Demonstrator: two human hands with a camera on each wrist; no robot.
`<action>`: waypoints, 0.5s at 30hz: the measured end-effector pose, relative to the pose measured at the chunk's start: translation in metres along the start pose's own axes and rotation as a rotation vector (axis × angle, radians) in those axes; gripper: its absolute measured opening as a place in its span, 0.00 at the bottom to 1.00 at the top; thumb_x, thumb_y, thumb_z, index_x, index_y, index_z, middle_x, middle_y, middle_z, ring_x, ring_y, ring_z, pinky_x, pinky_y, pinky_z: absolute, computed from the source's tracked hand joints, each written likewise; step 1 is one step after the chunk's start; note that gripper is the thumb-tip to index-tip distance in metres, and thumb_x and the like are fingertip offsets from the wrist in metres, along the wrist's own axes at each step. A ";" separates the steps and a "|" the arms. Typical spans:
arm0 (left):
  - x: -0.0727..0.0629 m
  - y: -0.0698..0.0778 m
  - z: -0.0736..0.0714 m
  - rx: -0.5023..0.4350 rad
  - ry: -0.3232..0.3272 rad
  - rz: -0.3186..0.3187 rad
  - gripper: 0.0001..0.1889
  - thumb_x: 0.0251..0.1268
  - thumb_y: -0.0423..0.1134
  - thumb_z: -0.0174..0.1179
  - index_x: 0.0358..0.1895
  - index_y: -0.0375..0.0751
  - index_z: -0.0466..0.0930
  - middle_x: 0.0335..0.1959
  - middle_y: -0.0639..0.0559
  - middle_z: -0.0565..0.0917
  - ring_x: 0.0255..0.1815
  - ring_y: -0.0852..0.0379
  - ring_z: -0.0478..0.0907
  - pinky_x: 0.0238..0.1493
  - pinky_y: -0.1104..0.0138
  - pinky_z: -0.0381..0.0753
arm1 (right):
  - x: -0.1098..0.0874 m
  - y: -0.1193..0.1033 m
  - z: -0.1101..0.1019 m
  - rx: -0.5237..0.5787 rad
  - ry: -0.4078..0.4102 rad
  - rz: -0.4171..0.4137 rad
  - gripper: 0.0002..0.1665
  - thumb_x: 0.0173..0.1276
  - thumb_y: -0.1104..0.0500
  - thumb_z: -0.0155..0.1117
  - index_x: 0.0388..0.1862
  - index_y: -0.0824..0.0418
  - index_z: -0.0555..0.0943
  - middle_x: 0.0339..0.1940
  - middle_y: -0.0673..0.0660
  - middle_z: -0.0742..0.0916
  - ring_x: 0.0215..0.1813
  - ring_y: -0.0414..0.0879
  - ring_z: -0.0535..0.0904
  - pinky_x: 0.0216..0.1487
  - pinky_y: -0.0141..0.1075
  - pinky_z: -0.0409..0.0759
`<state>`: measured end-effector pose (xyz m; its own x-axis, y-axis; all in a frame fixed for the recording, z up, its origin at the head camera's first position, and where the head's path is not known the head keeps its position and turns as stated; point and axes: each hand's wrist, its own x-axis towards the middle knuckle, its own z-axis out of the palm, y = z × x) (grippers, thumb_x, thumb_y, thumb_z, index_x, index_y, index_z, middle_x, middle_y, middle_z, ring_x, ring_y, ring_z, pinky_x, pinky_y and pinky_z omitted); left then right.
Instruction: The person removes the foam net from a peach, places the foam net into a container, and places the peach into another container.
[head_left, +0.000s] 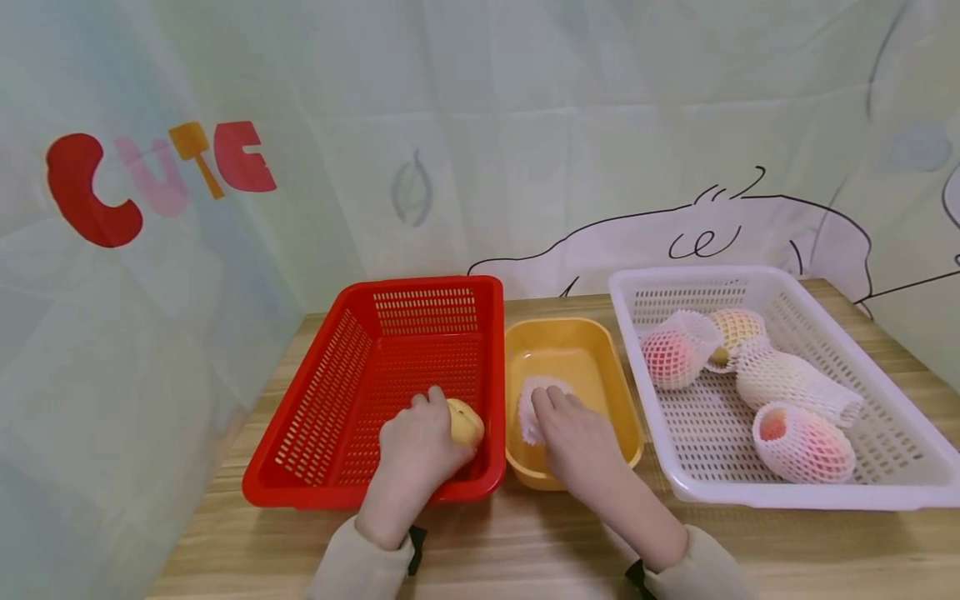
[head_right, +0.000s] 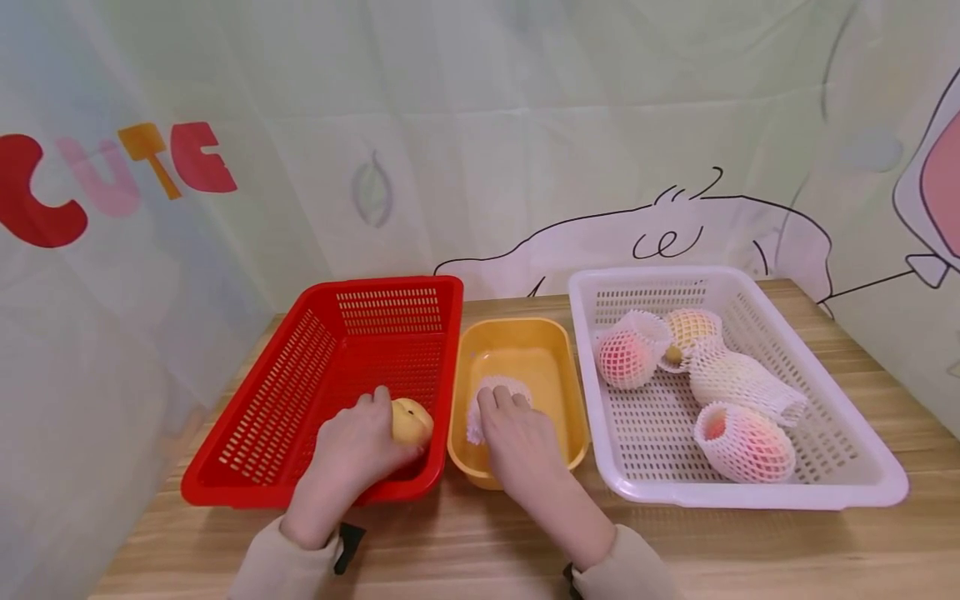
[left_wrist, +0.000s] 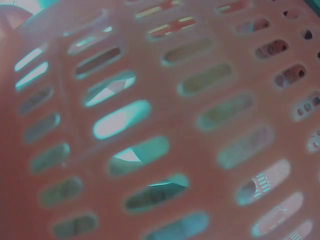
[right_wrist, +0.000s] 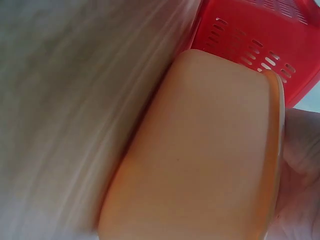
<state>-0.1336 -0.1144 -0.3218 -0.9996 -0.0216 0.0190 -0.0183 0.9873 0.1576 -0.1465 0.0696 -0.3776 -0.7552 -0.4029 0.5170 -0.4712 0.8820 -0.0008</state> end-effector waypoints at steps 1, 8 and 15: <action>0.000 0.000 0.000 -0.001 -0.002 -0.001 0.31 0.42 0.49 0.71 0.47 0.32 0.71 0.31 0.41 0.76 0.28 0.46 0.77 0.31 0.53 0.80 | -0.001 0.000 0.000 0.020 -0.007 0.002 0.16 0.49 0.67 0.67 0.30 0.59 0.68 0.22 0.51 0.70 0.22 0.44 0.69 0.15 0.30 0.60; -0.001 0.000 0.001 -0.006 -0.003 0.007 0.30 0.41 0.48 0.71 0.45 0.33 0.71 0.31 0.41 0.76 0.30 0.45 0.78 0.33 0.52 0.80 | -0.005 0.003 -0.002 0.141 -0.054 0.024 0.18 0.52 0.56 0.74 0.28 0.56 0.71 0.23 0.50 0.72 0.26 0.46 0.70 0.19 0.32 0.63; 0.001 -0.004 0.004 0.005 0.000 0.022 0.27 0.45 0.51 0.66 0.42 0.33 0.71 0.28 0.42 0.74 0.26 0.45 0.77 0.29 0.53 0.80 | -0.004 0.005 -0.004 0.152 -0.110 0.010 0.11 0.55 0.56 0.73 0.29 0.55 0.78 0.29 0.52 0.78 0.32 0.48 0.73 0.25 0.34 0.69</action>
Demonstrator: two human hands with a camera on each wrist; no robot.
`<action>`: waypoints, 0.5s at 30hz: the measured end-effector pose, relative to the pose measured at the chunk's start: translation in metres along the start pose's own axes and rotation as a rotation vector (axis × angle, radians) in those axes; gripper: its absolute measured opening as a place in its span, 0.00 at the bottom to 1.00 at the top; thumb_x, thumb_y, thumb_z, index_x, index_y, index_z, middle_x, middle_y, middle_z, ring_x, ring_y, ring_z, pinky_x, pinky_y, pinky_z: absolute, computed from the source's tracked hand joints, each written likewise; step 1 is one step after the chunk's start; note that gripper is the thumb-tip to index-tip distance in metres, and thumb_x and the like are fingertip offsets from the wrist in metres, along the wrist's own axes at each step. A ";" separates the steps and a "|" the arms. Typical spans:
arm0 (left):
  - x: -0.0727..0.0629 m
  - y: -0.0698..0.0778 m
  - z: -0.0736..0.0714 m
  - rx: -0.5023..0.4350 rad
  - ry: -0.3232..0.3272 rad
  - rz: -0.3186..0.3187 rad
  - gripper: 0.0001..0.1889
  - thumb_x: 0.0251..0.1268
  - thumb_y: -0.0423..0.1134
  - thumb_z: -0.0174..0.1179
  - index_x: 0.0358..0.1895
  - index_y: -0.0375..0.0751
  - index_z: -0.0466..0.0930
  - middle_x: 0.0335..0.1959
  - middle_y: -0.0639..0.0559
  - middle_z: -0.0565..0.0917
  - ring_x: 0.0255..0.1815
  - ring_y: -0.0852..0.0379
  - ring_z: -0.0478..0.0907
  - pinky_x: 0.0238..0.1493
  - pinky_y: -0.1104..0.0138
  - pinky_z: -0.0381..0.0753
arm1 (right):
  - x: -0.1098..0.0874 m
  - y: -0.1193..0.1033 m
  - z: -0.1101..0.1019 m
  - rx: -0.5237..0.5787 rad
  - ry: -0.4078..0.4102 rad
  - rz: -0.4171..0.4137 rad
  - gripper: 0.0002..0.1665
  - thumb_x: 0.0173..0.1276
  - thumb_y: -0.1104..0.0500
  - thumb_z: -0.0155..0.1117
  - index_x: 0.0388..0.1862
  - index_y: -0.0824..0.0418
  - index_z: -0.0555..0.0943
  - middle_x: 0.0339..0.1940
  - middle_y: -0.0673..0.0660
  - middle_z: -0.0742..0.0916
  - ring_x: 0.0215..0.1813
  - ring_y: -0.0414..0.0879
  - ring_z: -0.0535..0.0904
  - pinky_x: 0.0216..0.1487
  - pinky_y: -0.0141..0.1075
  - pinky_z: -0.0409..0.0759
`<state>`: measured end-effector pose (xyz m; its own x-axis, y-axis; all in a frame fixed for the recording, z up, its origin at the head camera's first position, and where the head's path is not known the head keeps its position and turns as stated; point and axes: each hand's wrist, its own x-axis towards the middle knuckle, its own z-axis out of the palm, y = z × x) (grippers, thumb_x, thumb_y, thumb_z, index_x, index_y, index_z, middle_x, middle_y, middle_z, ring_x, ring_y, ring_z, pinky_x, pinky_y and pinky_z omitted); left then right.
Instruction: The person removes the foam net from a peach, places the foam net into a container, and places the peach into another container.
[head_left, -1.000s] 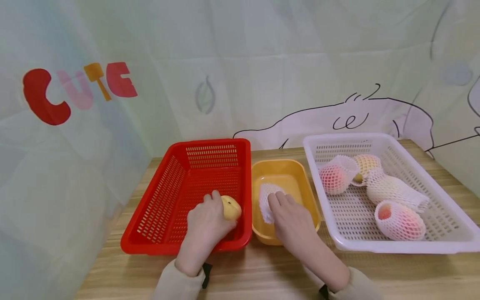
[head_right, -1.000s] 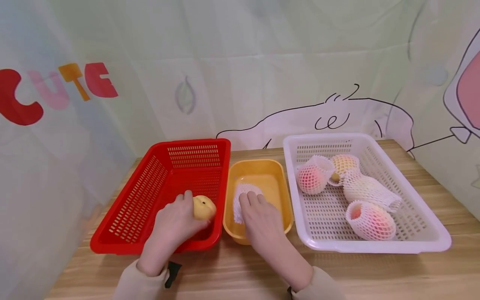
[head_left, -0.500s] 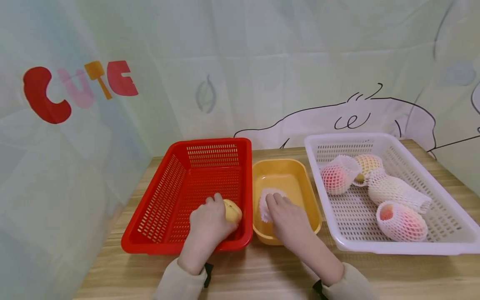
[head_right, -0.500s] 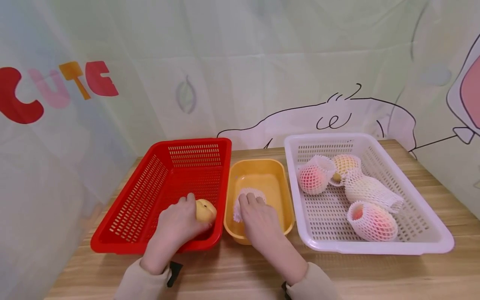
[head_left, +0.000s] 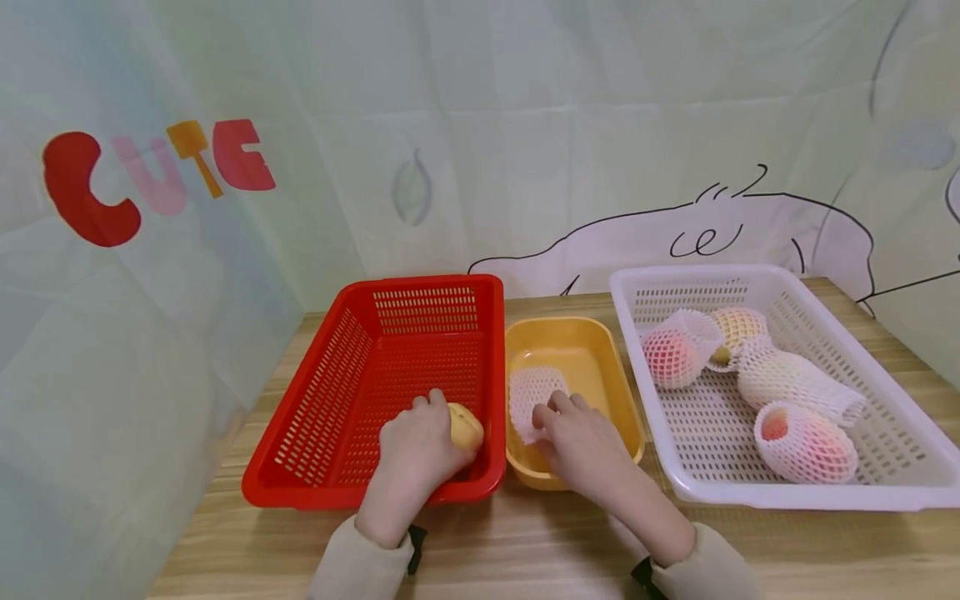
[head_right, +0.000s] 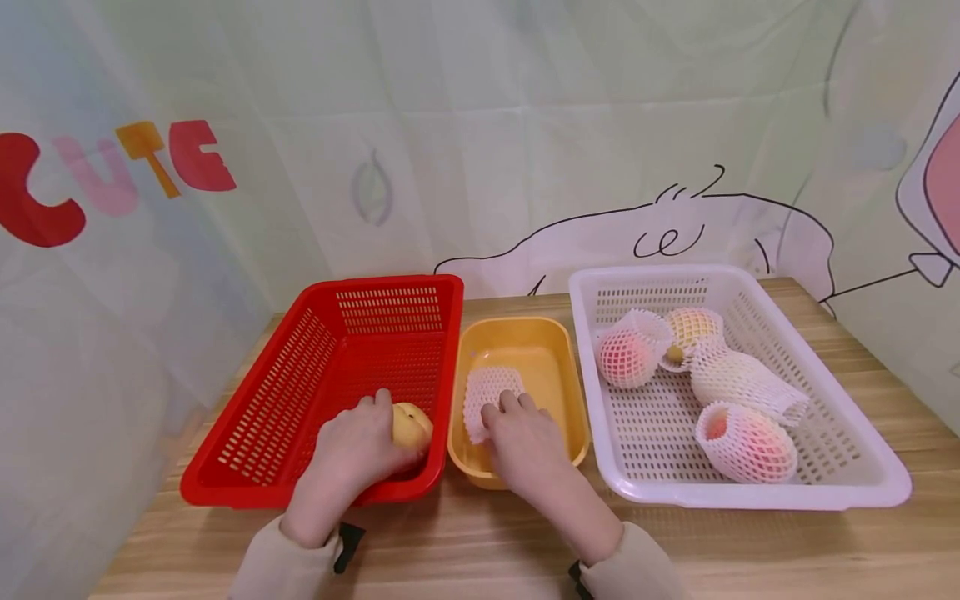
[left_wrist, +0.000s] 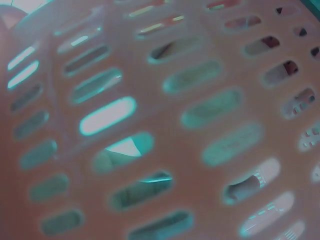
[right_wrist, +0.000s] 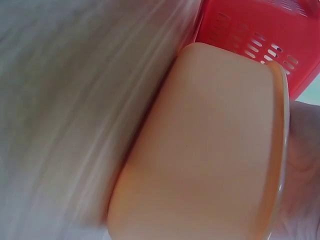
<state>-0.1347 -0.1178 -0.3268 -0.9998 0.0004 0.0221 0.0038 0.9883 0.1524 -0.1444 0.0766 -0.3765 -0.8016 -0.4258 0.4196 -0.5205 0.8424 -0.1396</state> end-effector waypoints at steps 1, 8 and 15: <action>0.000 0.000 0.000 0.002 -0.003 0.001 0.27 0.45 0.51 0.66 0.42 0.33 0.71 0.28 0.43 0.74 0.26 0.45 0.76 0.29 0.53 0.80 | 0.000 0.000 -0.001 0.013 -0.022 0.008 0.10 0.56 0.55 0.72 0.29 0.55 0.78 0.31 0.52 0.80 0.33 0.49 0.74 0.27 0.35 0.71; 0.002 -0.001 0.000 -0.004 -0.028 -0.012 0.30 0.48 0.52 0.64 0.47 0.31 0.71 0.31 0.41 0.75 0.29 0.45 0.77 0.33 0.52 0.81 | 0.003 -0.002 -0.005 0.125 -0.296 0.130 0.18 0.67 0.41 0.59 0.31 0.53 0.79 0.34 0.50 0.83 0.39 0.49 0.78 0.39 0.45 0.76; 0.003 -0.001 0.001 -0.015 -0.060 -0.019 0.37 0.51 0.52 0.64 0.62 0.32 0.66 0.40 0.36 0.79 0.34 0.42 0.79 0.41 0.47 0.81 | 0.004 -0.004 -0.005 0.126 -0.360 0.166 0.23 0.69 0.36 0.52 0.31 0.51 0.79 0.34 0.50 0.82 0.43 0.50 0.78 0.44 0.48 0.75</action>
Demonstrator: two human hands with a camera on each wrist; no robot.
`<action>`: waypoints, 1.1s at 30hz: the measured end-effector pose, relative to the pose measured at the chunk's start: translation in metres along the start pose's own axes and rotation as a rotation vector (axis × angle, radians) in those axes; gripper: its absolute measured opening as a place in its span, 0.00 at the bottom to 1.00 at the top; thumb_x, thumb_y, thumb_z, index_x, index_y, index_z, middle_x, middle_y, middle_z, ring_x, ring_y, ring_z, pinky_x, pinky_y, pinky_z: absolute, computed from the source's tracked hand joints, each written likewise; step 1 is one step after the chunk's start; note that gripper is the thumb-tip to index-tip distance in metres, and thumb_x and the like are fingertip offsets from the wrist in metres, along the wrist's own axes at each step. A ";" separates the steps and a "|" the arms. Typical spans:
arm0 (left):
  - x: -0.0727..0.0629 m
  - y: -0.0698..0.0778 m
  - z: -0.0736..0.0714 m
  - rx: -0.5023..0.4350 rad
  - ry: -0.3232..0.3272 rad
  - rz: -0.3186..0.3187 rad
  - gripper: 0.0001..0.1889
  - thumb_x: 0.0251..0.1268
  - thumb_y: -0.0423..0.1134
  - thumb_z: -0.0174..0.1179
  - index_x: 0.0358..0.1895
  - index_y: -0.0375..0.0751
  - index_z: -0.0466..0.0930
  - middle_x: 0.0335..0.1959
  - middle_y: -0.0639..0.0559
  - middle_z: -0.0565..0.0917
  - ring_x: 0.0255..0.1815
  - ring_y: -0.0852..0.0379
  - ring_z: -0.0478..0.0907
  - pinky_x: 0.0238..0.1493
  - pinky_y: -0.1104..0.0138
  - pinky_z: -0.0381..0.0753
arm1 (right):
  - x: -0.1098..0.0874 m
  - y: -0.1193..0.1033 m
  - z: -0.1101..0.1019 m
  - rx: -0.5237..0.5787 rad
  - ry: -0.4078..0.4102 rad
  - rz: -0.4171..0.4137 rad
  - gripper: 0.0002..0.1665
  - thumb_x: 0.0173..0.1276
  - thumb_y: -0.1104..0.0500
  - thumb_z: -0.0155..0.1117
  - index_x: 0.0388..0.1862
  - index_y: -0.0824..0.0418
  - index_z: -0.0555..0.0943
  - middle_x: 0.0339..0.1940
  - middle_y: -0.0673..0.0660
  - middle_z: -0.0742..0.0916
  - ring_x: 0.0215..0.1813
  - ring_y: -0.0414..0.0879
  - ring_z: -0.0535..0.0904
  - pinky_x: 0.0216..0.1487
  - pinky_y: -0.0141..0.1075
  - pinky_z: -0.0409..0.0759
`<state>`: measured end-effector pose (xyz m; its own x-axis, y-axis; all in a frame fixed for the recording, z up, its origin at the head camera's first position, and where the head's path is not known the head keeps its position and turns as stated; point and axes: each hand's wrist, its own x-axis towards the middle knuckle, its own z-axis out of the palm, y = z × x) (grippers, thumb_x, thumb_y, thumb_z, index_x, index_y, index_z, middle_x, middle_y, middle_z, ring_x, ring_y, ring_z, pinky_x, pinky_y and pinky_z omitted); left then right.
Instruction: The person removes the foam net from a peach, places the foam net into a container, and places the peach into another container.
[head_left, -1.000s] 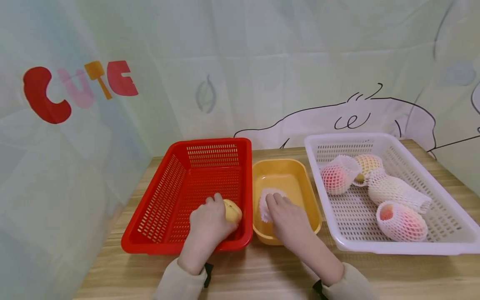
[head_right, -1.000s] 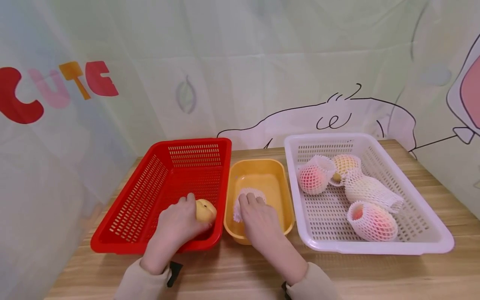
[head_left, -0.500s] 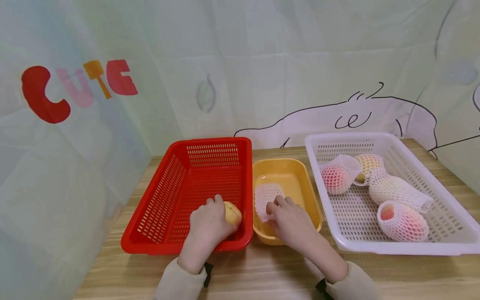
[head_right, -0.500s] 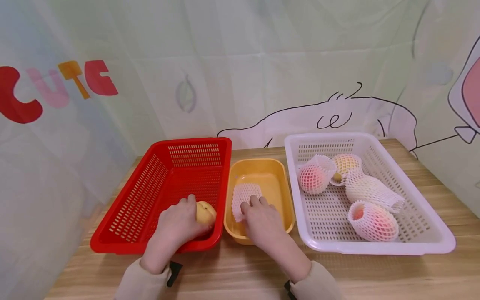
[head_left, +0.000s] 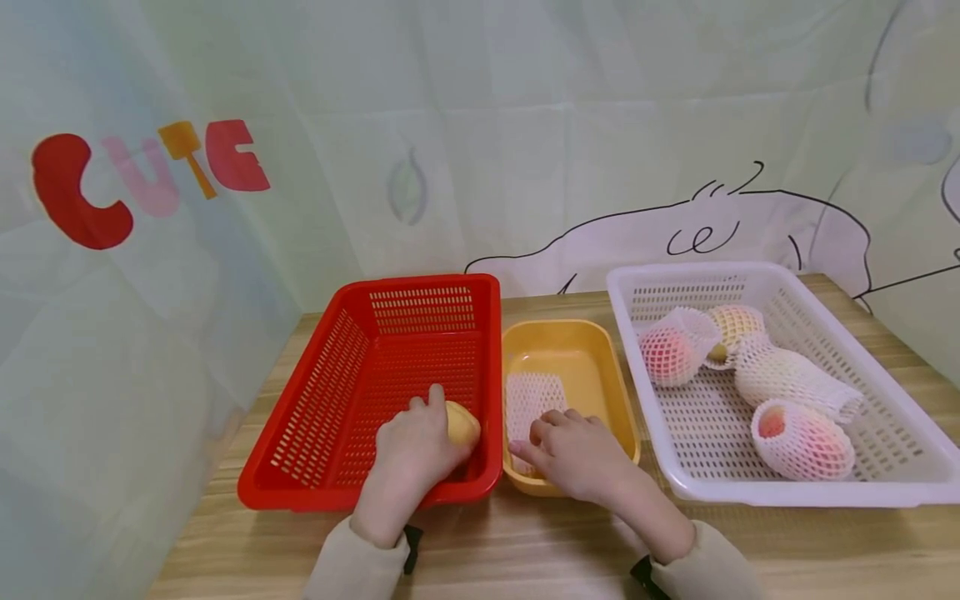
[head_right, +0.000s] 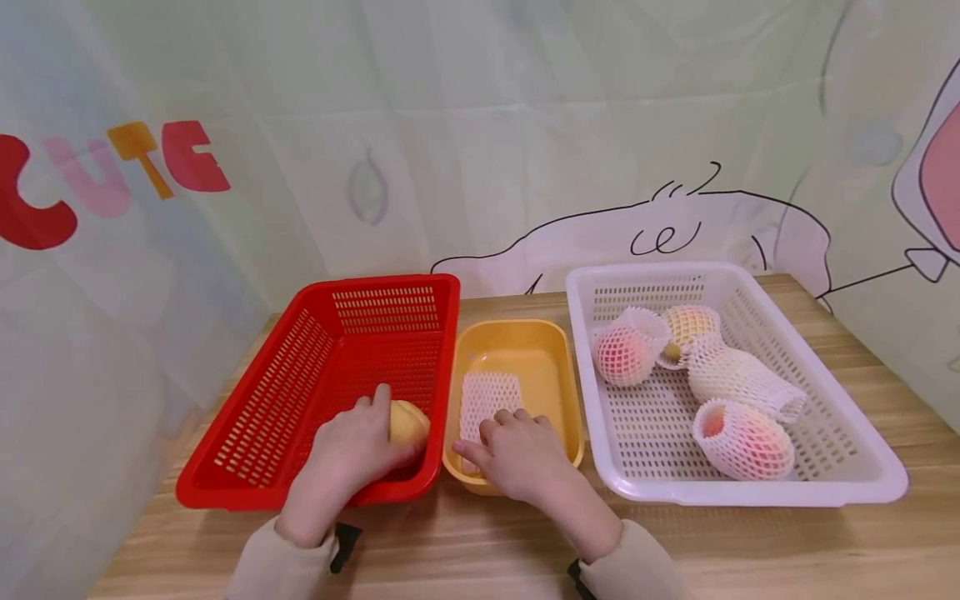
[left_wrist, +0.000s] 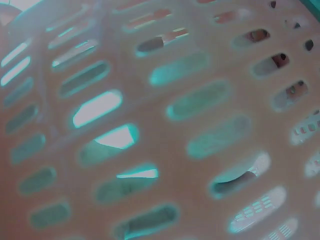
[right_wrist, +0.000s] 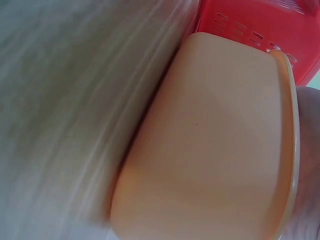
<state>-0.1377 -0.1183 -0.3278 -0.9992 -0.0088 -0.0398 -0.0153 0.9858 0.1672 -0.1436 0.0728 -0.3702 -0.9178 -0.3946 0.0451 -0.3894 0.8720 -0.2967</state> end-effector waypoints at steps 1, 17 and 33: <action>0.000 0.000 0.000 -0.002 -0.006 -0.003 0.38 0.51 0.52 0.64 0.63 0.33 0.65 0.41 0.35 0.79 0.34 0.42 0.79 0.42 0.47 0.81 | 0.000 0.000 0.000 -0.006 0.004 0.000 0.23 0.69 0.35 0.51 0.31 0.51 0.79 0.35 0.50 0.83 0.43 0.50 0.78 0.44 0.48 0.75; -0.002 -0.003 -0.006 -0.041 0.023 0.003 0.39 0.52 0.53 0.68 0.65 0.36 0.66 0.48 0.37 0.76 0.41 0.42 0.76 0.42 0.46 0.81 | -0.004 -0.005 -0.004 -0.041 0.143 -0.034 0.23 0.67 0.39 0.56 0.44 0.56 0.81 0.49 0.55 0.84 0.52 0.53 0.78 0.50 0.49 0.77; -0.002 -0.006 -0.011 -0.011 0.041 -0.024 0.32 0.55 0.55 0.65 0.58 0.39 0.70 0.47 0.37 0.74 0.41 0.43 0.74 0.38 0.47 0.83 | -0.007 -0.009 -0.009 -0.056 0.214 -0.070 0.22 0.66 0.41 0.60 0.46 0.57 0.80 0.49 0.54 0.83 0.52 0.53 0.78 0.48 0.49 0.78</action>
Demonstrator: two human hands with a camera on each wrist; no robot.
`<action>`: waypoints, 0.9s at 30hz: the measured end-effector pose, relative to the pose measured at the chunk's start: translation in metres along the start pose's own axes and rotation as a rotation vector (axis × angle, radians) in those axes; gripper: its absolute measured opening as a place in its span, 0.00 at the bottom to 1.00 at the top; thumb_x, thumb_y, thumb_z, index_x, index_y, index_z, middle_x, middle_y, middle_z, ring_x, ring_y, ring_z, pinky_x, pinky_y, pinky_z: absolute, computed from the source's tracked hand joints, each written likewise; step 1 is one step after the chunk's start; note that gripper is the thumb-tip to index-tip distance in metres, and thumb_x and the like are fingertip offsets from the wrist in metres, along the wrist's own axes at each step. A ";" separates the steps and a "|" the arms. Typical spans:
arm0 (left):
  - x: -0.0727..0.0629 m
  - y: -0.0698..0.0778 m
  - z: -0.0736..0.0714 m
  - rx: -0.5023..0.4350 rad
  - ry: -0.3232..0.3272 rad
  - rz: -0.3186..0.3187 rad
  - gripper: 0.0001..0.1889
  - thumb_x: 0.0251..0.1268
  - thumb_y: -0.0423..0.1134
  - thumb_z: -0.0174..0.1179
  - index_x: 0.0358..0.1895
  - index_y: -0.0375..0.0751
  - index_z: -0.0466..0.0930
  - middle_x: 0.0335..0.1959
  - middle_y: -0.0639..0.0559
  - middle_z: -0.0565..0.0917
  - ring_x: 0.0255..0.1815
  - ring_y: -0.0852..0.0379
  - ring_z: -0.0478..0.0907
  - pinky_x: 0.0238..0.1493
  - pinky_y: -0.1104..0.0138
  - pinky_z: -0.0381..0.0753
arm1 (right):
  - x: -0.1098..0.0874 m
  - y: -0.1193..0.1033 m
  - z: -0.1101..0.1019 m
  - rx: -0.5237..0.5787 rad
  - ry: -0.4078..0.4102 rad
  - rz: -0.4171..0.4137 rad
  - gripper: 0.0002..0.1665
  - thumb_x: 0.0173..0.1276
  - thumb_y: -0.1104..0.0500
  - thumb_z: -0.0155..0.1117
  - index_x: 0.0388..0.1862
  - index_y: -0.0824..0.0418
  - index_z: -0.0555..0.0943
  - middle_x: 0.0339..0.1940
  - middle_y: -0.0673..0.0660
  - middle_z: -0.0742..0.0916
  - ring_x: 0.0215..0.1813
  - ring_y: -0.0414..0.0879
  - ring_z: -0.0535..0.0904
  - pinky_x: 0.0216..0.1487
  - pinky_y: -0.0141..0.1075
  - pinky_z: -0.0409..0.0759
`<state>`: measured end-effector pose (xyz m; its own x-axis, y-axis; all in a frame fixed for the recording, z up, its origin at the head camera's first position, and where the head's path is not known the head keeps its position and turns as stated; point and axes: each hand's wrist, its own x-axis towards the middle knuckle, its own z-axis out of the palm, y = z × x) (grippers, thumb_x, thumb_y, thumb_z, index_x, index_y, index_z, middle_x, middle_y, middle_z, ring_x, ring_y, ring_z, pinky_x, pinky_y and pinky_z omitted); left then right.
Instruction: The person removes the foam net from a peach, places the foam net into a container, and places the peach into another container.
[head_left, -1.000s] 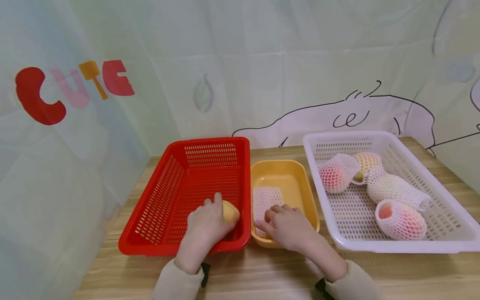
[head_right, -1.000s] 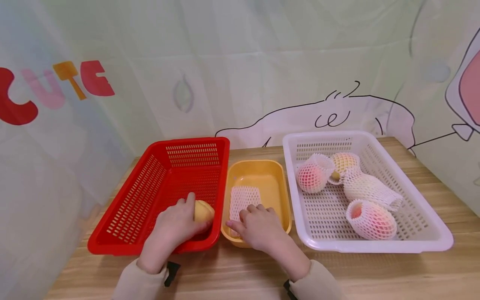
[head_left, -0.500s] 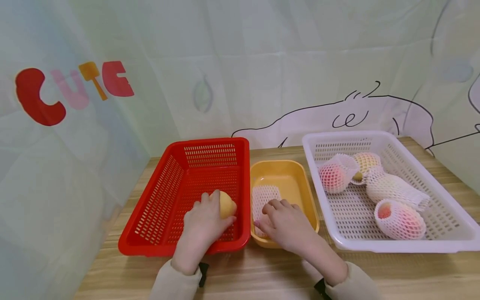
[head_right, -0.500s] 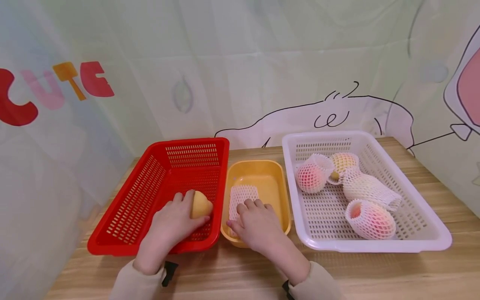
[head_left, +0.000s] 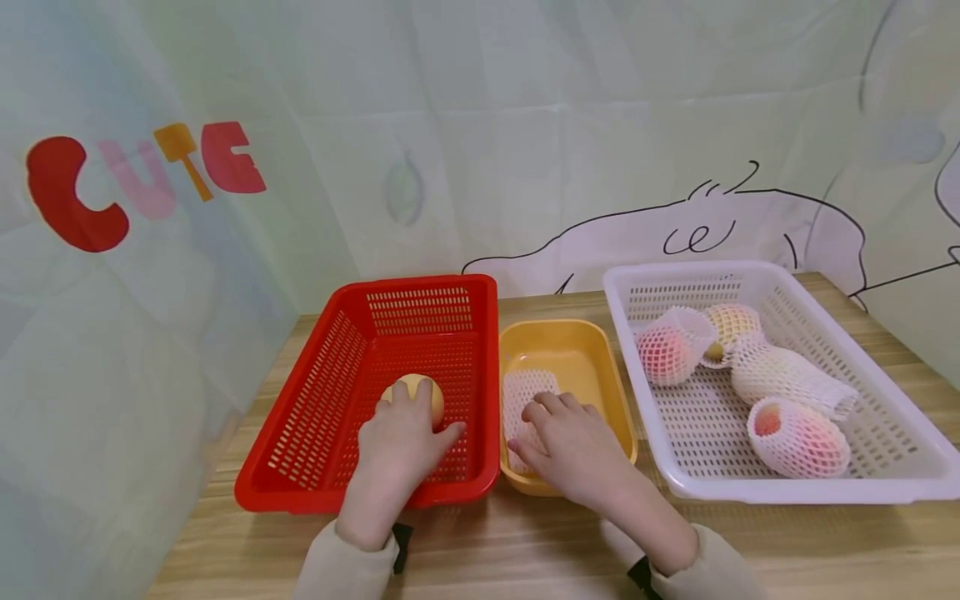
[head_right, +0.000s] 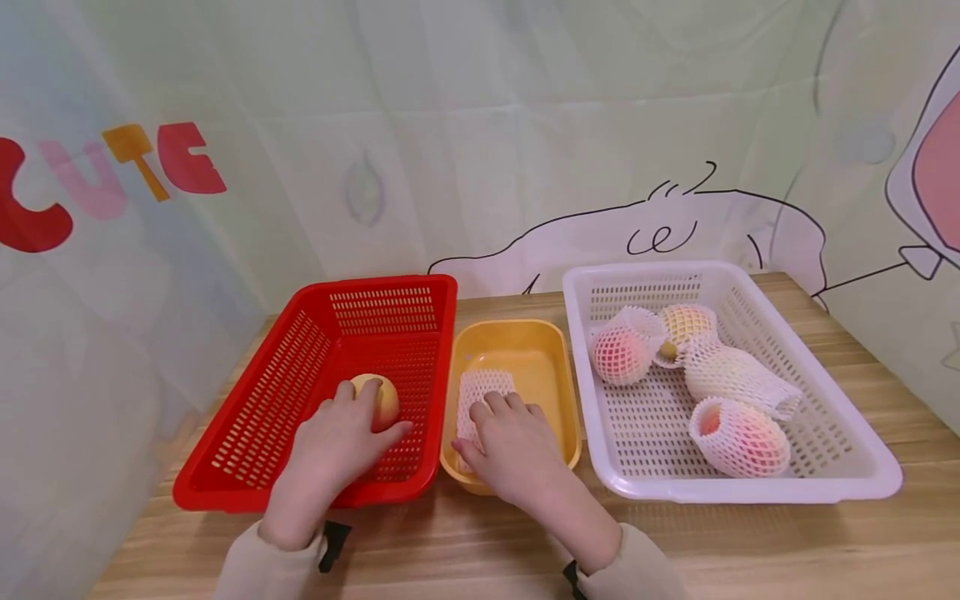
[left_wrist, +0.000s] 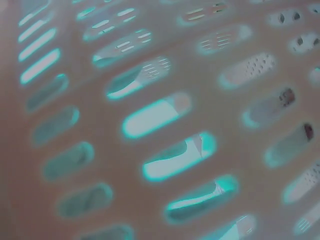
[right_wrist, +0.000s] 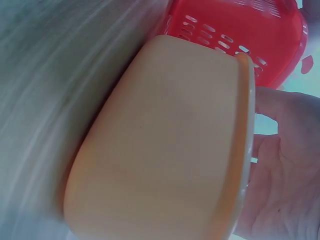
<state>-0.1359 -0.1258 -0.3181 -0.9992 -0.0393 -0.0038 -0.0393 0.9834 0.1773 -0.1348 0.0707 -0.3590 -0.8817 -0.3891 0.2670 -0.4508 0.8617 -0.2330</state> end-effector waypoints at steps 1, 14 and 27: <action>0.000 0.000 0.000 -0.004 0.003 0.001 0.31 0.55 0.55 0.65 0.57 0.39 0.70 0.46 0.37 0.74 0.41 0.43 0.74 0.37 0.48 0.83 | 0.000 0.000 -0.001 -0.001 0.005 -0.002 0.22 0.66 0.41 0.60 0.46 0.57 0.80 0.50 0.54 0.83 0.52 0.53 0.78 0.48 0.49 0.78; -0.006 0.009 -0.004 -0.064 0.137 0.081 0.18 0.57 0.54 0.65 0.39 0.44 0.74 0.35 0.46 0.75 0.32 0.51 0.71 0.25 0.59 0.80 | -0.005 -0.011 -0.021 0.009 0.027 -0.035 0.24 0.65 0.41 0.61 0.50 0.57 0.80 0.55 0.56 0.83 0.56 0.52 0.78 0.49 0.48 0.81; -0.011 0.031 0.002 -0.063 0.177 0.149 0.35 0.58 0.58 0.62 0.65 0.41 0.69 0.55 0.40 0.77 0.47 0.44 0.78 0.36 0.48 0.85 | -0.009 -0.013 -0.034 0.002 0.035 -0.029 0.24 0.65 0.41 0.61 0.50 0.57 0.80 0.56 0.57 0.83 0.57 0.53 0.78 0.50 0.47 0.82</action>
<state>-0.1263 -0.0943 -0.3143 -0.9777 0.0695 0.1984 0.1144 0.9678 0.2244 -0.1166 0.0736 -0.3266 -0.8626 -0.4024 0.3067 -0.4767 0.8495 -0.2260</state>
